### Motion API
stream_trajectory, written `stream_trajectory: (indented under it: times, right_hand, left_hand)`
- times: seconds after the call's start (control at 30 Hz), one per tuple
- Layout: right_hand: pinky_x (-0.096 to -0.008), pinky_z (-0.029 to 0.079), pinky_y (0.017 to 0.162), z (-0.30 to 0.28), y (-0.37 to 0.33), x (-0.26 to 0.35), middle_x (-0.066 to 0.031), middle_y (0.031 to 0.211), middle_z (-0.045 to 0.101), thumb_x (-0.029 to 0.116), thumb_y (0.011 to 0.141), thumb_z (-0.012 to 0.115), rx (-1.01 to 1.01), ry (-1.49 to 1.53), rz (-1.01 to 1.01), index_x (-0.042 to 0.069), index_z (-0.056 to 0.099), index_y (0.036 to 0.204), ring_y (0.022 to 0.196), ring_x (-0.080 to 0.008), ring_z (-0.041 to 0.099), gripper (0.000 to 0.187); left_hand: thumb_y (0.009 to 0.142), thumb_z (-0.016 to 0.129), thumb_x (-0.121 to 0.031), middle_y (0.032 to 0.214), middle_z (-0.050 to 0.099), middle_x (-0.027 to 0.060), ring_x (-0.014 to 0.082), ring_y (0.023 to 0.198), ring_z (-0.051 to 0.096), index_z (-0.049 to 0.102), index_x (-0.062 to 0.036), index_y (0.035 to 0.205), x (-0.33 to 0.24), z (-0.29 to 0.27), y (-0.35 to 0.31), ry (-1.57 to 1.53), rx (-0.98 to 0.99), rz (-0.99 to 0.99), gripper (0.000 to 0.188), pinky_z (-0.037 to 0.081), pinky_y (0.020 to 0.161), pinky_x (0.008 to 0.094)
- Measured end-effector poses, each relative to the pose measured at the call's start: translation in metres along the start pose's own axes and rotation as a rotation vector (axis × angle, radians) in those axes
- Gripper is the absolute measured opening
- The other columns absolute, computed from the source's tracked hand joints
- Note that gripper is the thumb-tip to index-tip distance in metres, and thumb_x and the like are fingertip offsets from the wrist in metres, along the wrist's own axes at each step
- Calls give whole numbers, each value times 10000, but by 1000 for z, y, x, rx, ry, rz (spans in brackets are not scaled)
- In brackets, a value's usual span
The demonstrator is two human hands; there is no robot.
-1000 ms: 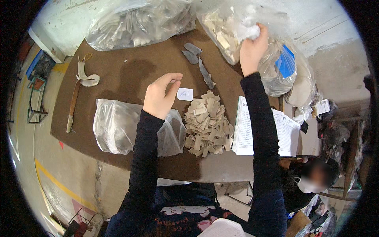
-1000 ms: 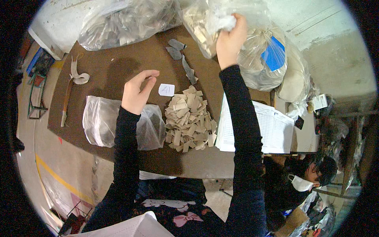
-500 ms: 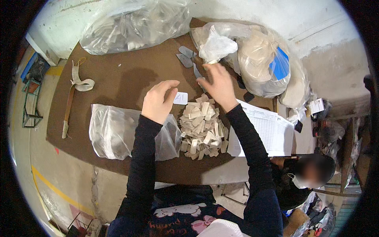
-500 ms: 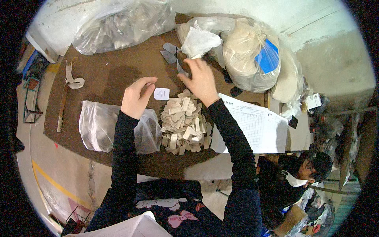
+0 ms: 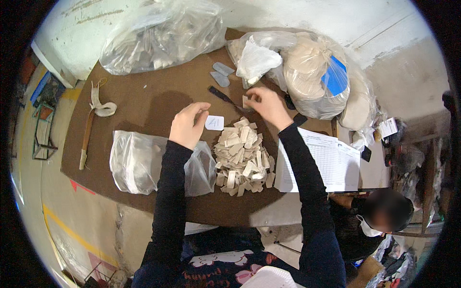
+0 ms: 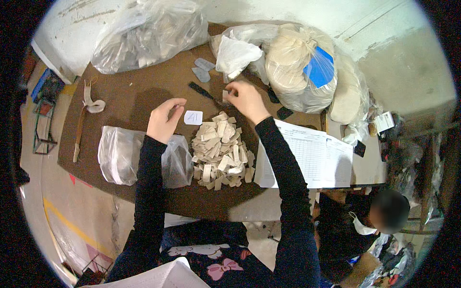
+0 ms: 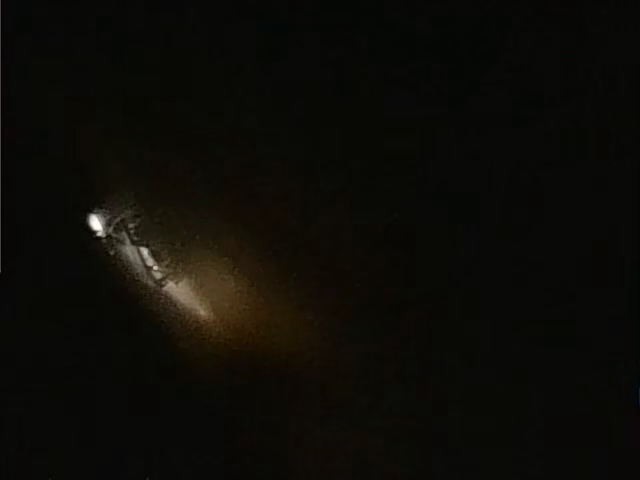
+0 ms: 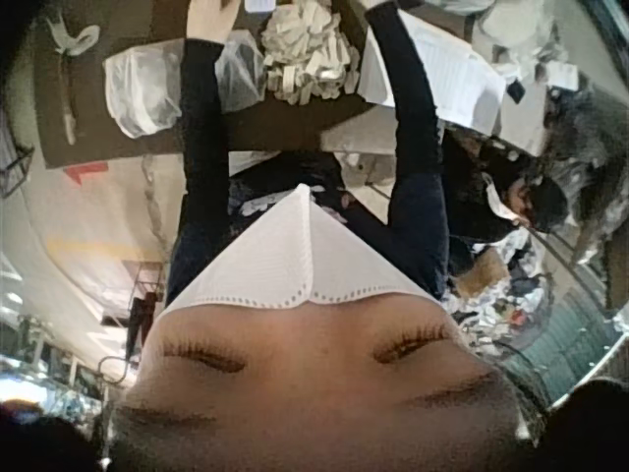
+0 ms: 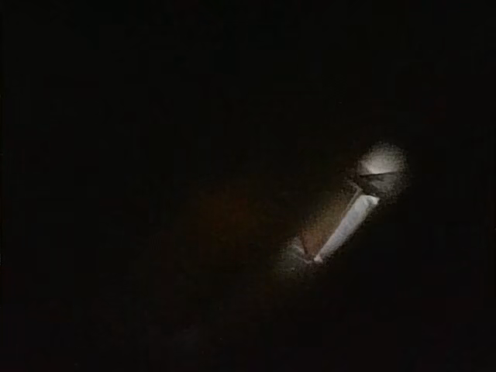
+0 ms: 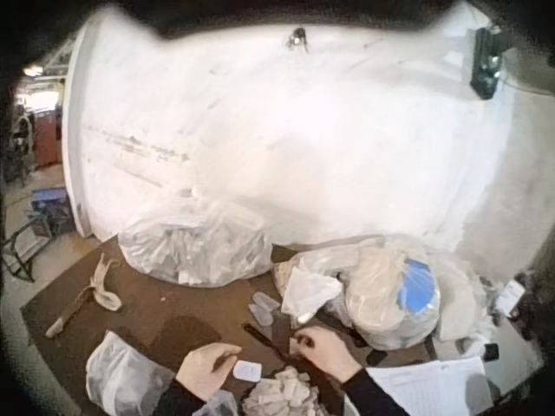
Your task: The person opens plastic bags and pours small beige rectangular components onto a table. They then pick up individual pieces, inspect them, and place them into a pile while occasionally referencing a document on the table.
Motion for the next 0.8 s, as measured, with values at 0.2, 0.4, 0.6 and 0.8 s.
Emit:
stream_trajectory:
  times: [0.2, 0.4, 0.6, 0.8]
  right_hand:
    - [-389, 511, 743, -3, -15, 1, -157, 872, 680, 123, 808, 653, -52, 82, 30, 17, 686, 888, 844, -329, 660, 137]
    - [-337, 504, 717, -29, 5, 14, -135, 855, 678, 117, 791, 685, 21, 158, -11, 28, 672, 972, 797, -271, 660, 202]
    - [-398, 513, 735, -14, -12, -7, -146, 821, 678, 177, 751, 708, 298, -61, 117, 41, 666, 937, 809, -318, 666, 233]
    - [-343, 497, 739, 4, 0, -20, -122, 910, 616, 45, 739, 697, 119, 76, -167, 16, 641, 954, 806, -266, 626, 224]
  left_hand:
    - [878, 612, -74, 999, 693, 120, 235, 909, 675, 655, -26, 1061, -1, 7, -2, 12, 32, -17, 193, 512, 804, 315]
    - [874, 609, -84, 1004, 688, 125, 262, 900, 667, 652, -37, 1052, 2, 7, 1, 6, 30, -3, 189, 511, 780, 332]
    - [867, 607, -93, 1007, 679, 146, 311, 919, 657, 644, -32, 1024, -1, 10, 1, 12, 65, -20, 173, 512, 789, 368]
    - [863, 600, -86, 986, 679, 155, 314, 918, 659, 646, -29, 1021, 3, 13, 0, -1, 62, 10, 174, 512, 803, 373]
Point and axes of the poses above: each hand's wrist, its own y-axis towards the middle knuckle, its own z-axis out of the palm, x = y × z, the point moved 1 cm from there along y, towards the middle knuckle
